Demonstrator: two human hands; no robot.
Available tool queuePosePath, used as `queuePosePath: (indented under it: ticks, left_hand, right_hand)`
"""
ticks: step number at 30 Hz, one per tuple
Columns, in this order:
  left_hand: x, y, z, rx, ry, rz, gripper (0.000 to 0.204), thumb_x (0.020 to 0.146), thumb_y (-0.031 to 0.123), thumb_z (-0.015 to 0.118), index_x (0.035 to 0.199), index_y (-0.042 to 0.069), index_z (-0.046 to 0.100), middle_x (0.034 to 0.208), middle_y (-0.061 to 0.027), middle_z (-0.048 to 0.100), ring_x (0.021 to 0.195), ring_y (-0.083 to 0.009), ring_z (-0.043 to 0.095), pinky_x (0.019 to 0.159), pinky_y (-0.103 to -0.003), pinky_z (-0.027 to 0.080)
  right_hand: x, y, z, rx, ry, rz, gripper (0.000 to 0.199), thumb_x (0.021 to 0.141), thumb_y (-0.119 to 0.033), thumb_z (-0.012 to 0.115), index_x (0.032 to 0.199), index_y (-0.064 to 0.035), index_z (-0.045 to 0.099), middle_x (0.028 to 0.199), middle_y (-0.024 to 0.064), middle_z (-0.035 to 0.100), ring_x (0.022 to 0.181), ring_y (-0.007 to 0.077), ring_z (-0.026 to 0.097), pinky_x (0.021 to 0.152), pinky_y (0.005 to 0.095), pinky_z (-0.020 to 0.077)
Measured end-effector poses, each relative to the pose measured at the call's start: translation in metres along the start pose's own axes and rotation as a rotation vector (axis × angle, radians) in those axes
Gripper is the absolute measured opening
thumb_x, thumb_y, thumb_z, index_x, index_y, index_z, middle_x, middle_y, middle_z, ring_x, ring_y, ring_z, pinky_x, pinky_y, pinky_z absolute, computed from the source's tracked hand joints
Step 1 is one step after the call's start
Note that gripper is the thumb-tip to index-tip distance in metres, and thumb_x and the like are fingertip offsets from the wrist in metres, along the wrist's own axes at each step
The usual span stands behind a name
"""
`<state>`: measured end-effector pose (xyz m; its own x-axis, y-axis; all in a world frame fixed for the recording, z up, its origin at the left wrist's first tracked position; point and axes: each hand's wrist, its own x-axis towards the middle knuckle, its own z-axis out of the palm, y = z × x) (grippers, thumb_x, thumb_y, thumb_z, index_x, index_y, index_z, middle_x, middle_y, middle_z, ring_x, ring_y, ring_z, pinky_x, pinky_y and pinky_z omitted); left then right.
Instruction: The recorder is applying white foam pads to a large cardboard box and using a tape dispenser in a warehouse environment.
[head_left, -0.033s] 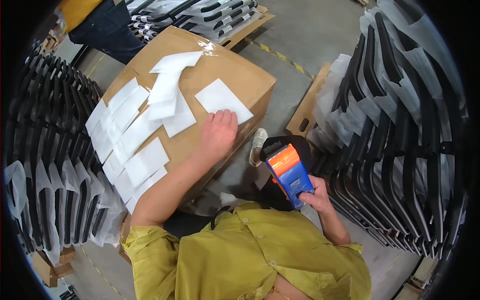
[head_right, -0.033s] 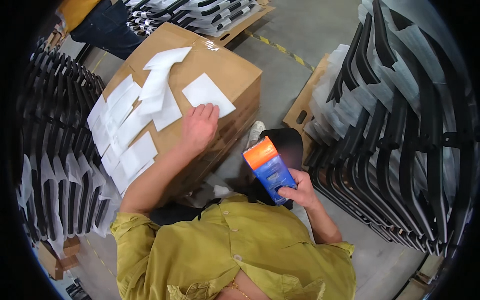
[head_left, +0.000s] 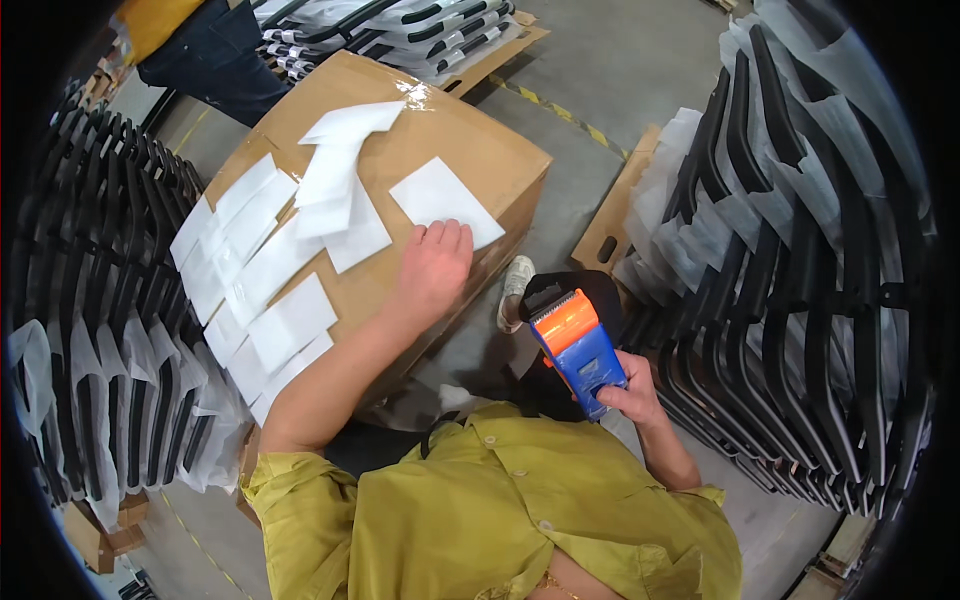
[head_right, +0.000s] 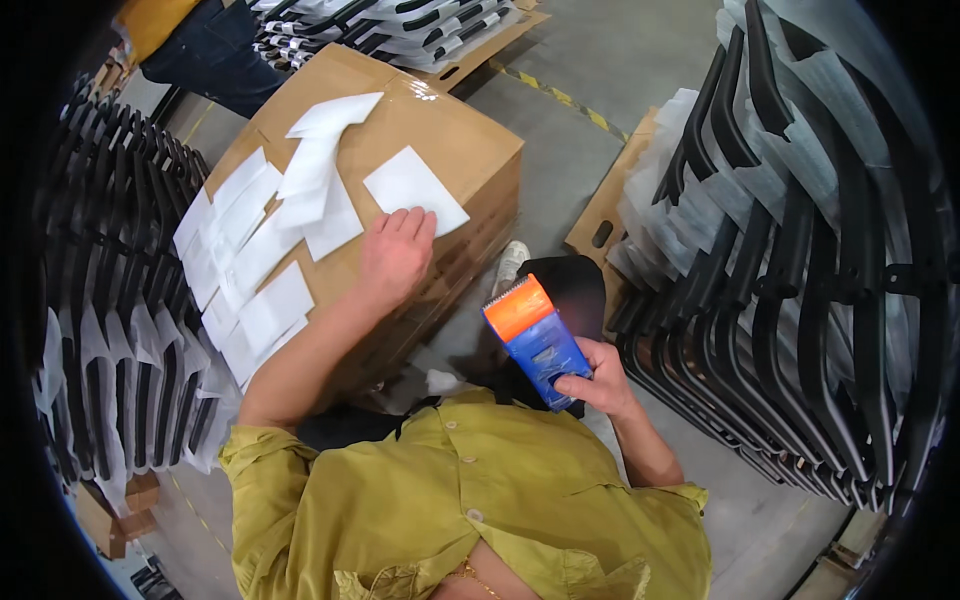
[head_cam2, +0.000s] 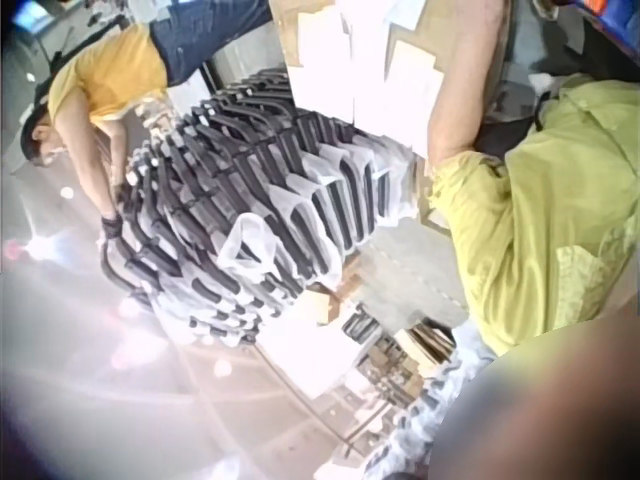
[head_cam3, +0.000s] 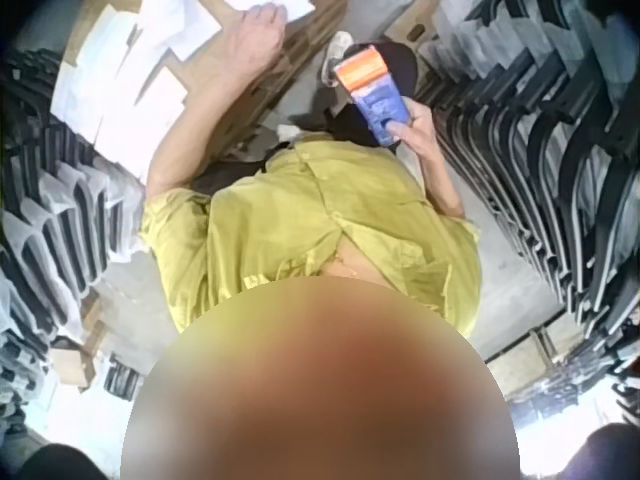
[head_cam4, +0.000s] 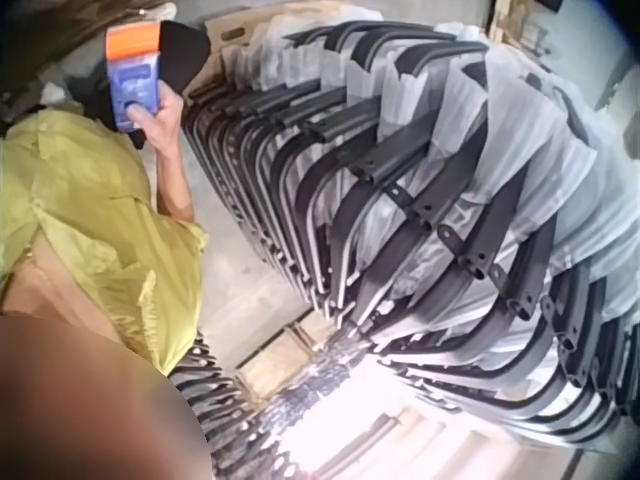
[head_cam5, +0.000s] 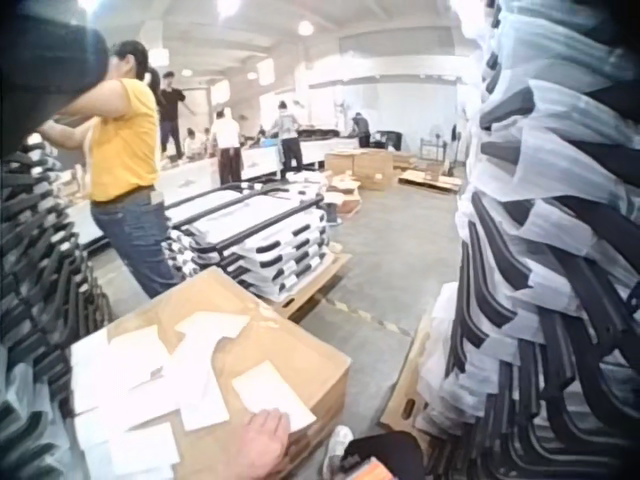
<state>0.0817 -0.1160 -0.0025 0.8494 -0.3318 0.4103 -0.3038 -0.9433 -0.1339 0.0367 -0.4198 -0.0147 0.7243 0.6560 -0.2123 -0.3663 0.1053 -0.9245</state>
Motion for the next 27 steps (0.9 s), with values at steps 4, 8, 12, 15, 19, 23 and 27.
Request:
queuePosePath:
  ticks: [4, 8, 12, 15, 19, 23, 27]
  left_hand:
    - [-0.009, -0.004, -0.003, -0.01, 0.034, 0.017, 0.022, 0.068, 0.009, 0.054, 0.089, 0.001, 0.054, 0.083, -0.0087, 0.052, 0.076, -0.0217, 0.05, 0.069, -0.033, 0.039]
    - [-0.01, 0.001, -0.017, 0.06, -0.206, -0.039, 0.029, 0.069, 0.012, 0.056, 0.095, 0.0, 0.055, 0.089, -0.0105, 0.055, 0.079, -0.0231, 0.052, 0.071, -0.033, 0.041]
    - [-0.01, 0.009, -0.03, -0.346, -0.018, -0.213, 0.024, 0.08, 0.021, 0.055, 0.092, 0.001, 0.058, 0.086, -0.0092, 0.059, 0.076, -0.019, 0.055, 0.067, -0.029, 0.044]
    - [-0.003, 0.017, -0.059, -1.456, -0.406, -0.713, 0.027, 0.083, 0.027, 0.055, 0.09, 0.002, 0.06, 0.082, -0.0047, 0.06, 0.073, -0.0114, 0.053, 0.063, -0.023, 0.043]
    - [-0.005, 0.029, -0.073, -1.792, -0.543, -0.799, 0.019, 0.079, 0.02, 0.062, 0.086, 0.002, 0.061, 0.074, -0.0002, 0.058, 0.067, -0.006, 0.051, 0.059, -0.02, 0.042]
    - [-0.02, 0.031, -0.068, -1.785, -0.416, -0.726, 0.014, 0.079, 0.014, 0.061, 0.082, 0.001, 0.061, 0.069, 0.0003, 0.058, 0.063, -0.0058, 0.051, 0.057, -0.02, 0.042]
    - [-0.025, 0.031, -0.067, -1.434, -0.234, -0.661, 0.011, 0.079, 0.011, 0.061, 0.078, 0.0, 0.06, 0.066, 0.0003, 0.057, 0.06, -0.0056, 0.05, 0.055, -0.02, 0.041]
  right_hand:
    - [-0.001, -0.003, 0.0, -0.052, -0.065, -0.003, 0.04, 0.067, -0.017, 0.069, 0.097, 0.0055, 0.056, 0.085, 0.0054, 0.06, 0.075, 0.008, 0.053, 0.068, 0.0212, 0.042]
    - [0.005, -0.009, 0.002, -0.115, -0.077, -0.036, 0.037, 0.066, -0.017, 0.069, 0.093, 0.0047, 0.057, 0.082, 0.0052, 0.061, 0.072, 0.0072, 0.052, 0.065, 0.0202, 0.0407]
    - [0.008, -0.01, 0.005, -0.161, -0.072, -0.06, 0.036, 0.065, -0.018, 0.069, 0.091, 0.004, 0.058, 0.079, 0.0042, 0.061, 0.068, 0.0064, 0.051, 0.062, 0.0198, 0.0398]
    - [0.008, -0.014, 0.011, -0.163, -0.09, -0.065, 0.035, 0.065, -0.019, 0.07, 0.089, 0.0034, 0.058, 0.078, 0.0034, 0.061, 0.066, 0.0057, 0.05, 0.06, 0.0195, 0.0396]
    - [0.009, -0.017, 0.017, -0.223, -0.122, -0.07, 0.034, 0.065, -0.019, 0.07, 0.089, 0.0027, 0.059, 0.076, 0.0032, 0.061, 0.065, 0.0058, 0.051, 0.059, 0.0196, 0.0401]
    - [0.008, -0.021, 0.025, -0.277, -0.13, -0.078, 0.034, 0.066, -0.021, 0.07, 0.089, 0.0022, 0.059, 0.074, 0.0031, 0.061, 0.064, 0.0062, 0.052, 0.059, 0.0208, 0.0416]
    - [0.01, -0.032, 0.034, -0.289, -0.099, -0.04, 0.034, 0.067, -0.022, 0.07, 0.089, 0.0019, 0.059, 0.074, 0.0033, 0.061, 0.064, 0.0063, 0.052, 0.059, 0.0212, 0.0423]
